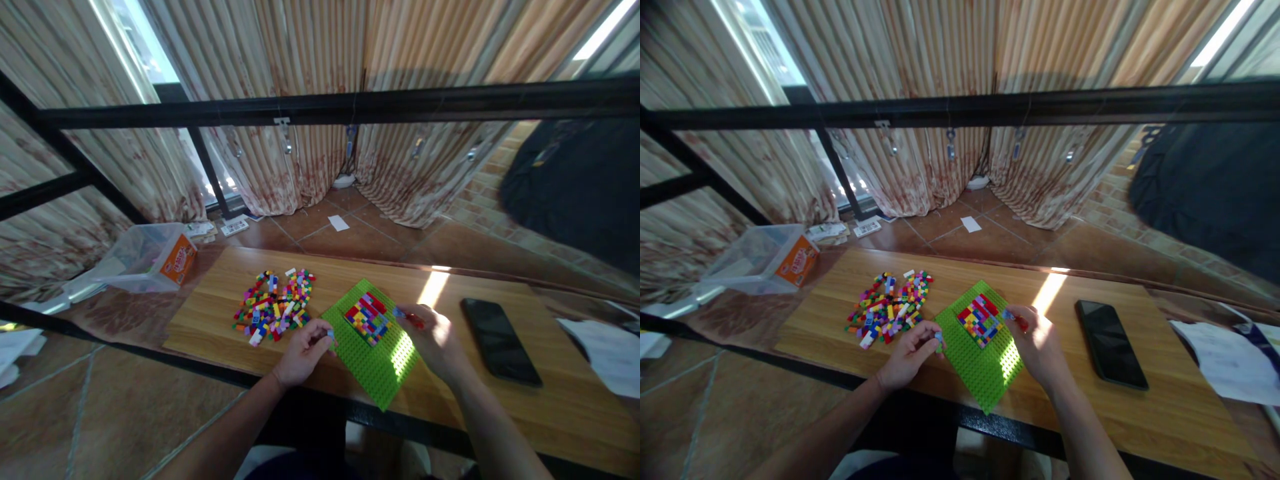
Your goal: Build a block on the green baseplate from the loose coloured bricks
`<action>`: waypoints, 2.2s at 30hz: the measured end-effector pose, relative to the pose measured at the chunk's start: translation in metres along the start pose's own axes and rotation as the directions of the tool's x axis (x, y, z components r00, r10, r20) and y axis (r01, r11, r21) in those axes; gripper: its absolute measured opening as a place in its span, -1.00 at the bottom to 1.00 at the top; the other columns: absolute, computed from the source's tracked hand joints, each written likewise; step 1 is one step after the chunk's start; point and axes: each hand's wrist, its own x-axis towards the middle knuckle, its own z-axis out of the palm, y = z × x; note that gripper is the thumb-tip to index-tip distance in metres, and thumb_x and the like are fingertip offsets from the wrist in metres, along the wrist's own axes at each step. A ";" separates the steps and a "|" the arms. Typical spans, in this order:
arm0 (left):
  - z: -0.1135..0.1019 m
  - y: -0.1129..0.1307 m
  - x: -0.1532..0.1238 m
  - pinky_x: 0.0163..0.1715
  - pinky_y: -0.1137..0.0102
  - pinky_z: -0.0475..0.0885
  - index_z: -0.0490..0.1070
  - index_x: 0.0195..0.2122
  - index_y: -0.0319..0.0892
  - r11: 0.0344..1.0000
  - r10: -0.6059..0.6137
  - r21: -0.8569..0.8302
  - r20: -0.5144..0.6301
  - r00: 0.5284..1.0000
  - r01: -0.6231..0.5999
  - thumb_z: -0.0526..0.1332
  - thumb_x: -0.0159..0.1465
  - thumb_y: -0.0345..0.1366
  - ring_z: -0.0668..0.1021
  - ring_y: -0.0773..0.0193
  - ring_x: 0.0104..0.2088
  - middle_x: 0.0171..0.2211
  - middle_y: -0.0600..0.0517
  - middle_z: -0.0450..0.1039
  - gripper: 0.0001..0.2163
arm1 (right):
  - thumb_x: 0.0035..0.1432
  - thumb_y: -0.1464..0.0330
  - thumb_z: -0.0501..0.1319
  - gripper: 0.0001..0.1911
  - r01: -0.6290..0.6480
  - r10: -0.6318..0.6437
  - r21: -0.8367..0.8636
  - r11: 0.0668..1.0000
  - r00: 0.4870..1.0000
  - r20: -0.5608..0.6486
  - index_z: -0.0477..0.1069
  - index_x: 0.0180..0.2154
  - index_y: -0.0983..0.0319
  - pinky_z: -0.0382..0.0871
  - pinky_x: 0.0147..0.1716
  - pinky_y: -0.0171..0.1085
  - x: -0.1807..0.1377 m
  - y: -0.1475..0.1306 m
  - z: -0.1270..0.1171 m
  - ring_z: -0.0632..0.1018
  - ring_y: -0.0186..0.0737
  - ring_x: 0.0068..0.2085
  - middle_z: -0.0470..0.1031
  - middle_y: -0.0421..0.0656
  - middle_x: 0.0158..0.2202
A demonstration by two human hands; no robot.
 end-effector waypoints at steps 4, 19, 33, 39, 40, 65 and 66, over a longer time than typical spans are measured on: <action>0.000 0.000 0.000 -0.31 0.38 0.49 0.34 -0.19 -0.20 1.000 -0.009 -0.002 0.004 1.000 0.009 0.25 0.23 -0.09 0.49 0.33 -0.34 -0.38 0.04 0.43 -0.72 | 0.10 0.26 0.15 -0.73 0.068 -0.065 -0.055 0.996 0.996 0.055 0.58 -0.23 0.16 0.46 -0.28 -0.20 0.000 0.001 0.002 0.58 -0.17 -0.29 0.58 -0.11 -0.26; 0.001 0.001 -0.001 -0.32 0.37 0.50 0.33 -0.20 -0.19 0.999 -0.043 -0.014 -0.009 0.999 0.043 0.27 0.21 -0.08 0.49 0.31 -0.33 -0.38 0.05 0.42 -0.70 | 0.16 0.33 0.09 -0.65 0.200 -0.195 -0.095 0.975 0.979 0.058 0.49 -0.05 0.19 0.48 -0.14 -0.10 0.008 0.010 0.018 0.57 -0.16 -0.22 0.57 -0.08 -0.15; 0.001 -0.003 0.000 -0.32 0.37 0.50 0.34 -0.19 -0.19 0.999 -0.039 -0.017 -0.009 0.999 0.038 0.26 0.21 -0.08 0.47 0.33 -0.35 -0.39 0.06 0.40 -0.70 | 0.05 0.15 0.18 -0.52 0.090 -0.110 -0.149 0.985 0.986 -0.127 0.47 -0.03 0.25 0.50 -0.18 -0.07 0.001 0.007 0.037 0.58 -0.13 -0.28 0.58 -0.08 -0.28; 0.000 -0.005 0.000 -0.34 0.37 0.51 0.32 -0.19 -0.20 1.000 -0.021 0.004 0.005 1.000 0.021 0.24 0.23 -0.09 0.47 0.33 -0.36 -0.38 0.06 0.39 -0.71 | 0.03 0.15 0.19 -0.48 0.032 -0.037 -0.063 0.998 0.995 -0.087 0.45 0.01 0.24 0.51 -0.23 -0.13 0.001 0.004 0.035 0.59 -0.15 -0.30 0.59 -0.09 -0.26; -0.001 -0.005 0.000 -0.34 0.37 0.51 0.32 -0.19 -0.20 1.000 -0.020 0.006 0.005 1.000 0.020 0.24 0.23 -0.08 0.47 0.33 -0.36 -0.39 0.06 0.39 -0.71 | 0.03 0.15 0.20 -0.47 0.017 -0.020 -0.043 0.999 0.997 -0.069 0.43 0.03 0.23 0.51 -0.25 -0.14 0.002 0.003 0.034 0.59 -0.15 -0.30 0.60 -0.10 -0.26; -0.001 -0.009 0.000 -0.33 0.38 0.48 0.32 -0.18 -0.20 0.999 -0.006 0.031 0.022 1.000 0.005 0.25 0.23 -0.07 0.47 0.34 -0.37 -0.39 0.06 0.39 -0.70 | 0.02 0.25 0.24 -0.50 -0.048 0.063 -0.219 0.975 0.996 0.060 0.44 0.05 0.14 0.49 -0.25 -0.15 0.014 -0.008 0.025 0.64 -0.08 -0.24 0.64 -0.16 -0.26; -0.001 -0.009 0.000 -0.33 0.38 0.48 0.32 -0.18 -0.20 0.999 0.001 0.034 0.020 1.000 -0.002 0.25 0.23 -0.08 0.47 0.34 -0.37 -0.39 0.06 0.39 -0.70 | 0.03 0.22 0.24 -0.50 -0.044 0.055 -0.170 0.985 0.996 0.065 0.44 0.05 0.16 0.49 -0.22 -0.14 0.012 -0.005 0.024 0.63 -0.08 -0.22 0.64 -0.14 -0.24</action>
